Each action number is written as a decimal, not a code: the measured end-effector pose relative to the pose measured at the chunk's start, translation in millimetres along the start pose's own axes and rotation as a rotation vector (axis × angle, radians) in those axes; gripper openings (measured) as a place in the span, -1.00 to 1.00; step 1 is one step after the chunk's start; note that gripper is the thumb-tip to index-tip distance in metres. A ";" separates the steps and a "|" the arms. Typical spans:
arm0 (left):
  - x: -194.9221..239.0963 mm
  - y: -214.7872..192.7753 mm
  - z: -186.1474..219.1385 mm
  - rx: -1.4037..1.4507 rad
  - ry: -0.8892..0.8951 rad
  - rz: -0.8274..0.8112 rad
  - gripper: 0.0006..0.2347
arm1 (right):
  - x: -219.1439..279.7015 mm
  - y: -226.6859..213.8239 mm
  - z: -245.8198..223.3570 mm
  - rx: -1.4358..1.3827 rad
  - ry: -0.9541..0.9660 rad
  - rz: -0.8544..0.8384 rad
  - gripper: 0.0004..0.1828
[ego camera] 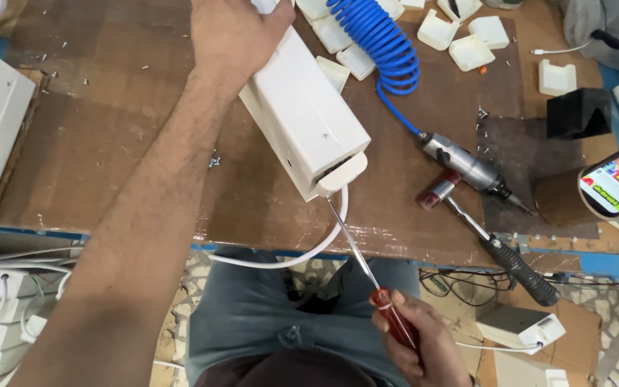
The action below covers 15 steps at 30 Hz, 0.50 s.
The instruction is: The person sits at a workbench and uses a screwdriver to drive screws, fastening a white plastic end cap to the bottom of a white electronic enclosure. They reposition the enclosure, align the cap, and continue screwing, with loose screws and similar enclosures on the bench.
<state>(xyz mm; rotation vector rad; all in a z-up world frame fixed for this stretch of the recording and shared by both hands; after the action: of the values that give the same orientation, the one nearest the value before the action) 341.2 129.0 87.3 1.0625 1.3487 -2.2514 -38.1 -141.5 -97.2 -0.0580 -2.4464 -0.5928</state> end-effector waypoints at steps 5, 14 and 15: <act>0.2 7.9 0.6 -0.007 0.004 -0.048 -0.55 | 0.4 -10.5 26.5 -0.076 0.079 -0.015 -0.75; -2.3 5.2 0.4 0.038 -0.054 -0.053 -0.59 | -2.8 -19.1 3.3 0.097 0.068 0.116 -0.63; -1.6 6.6 -0.5 0.018 -0.036 -0.045 -0.58 | -1.7 -15.4 2.6 0.068 0.054 0.085 -0.70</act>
<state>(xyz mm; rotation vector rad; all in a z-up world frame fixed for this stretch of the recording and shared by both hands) 346.4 125.9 84.2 1.0018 1.3536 -2.3075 -40.9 -154.0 -106.2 -0.1157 -2.3962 -0.4680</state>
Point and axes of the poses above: each hand's wrist, its own x-axis away from the middle knuckle, its own y-axis out of the palm, z = x × y, the point moved 10 cm from there along -x, towards the middle knuckle, and after that the axes turned 2 degrees about y, right-handed, at the moved point
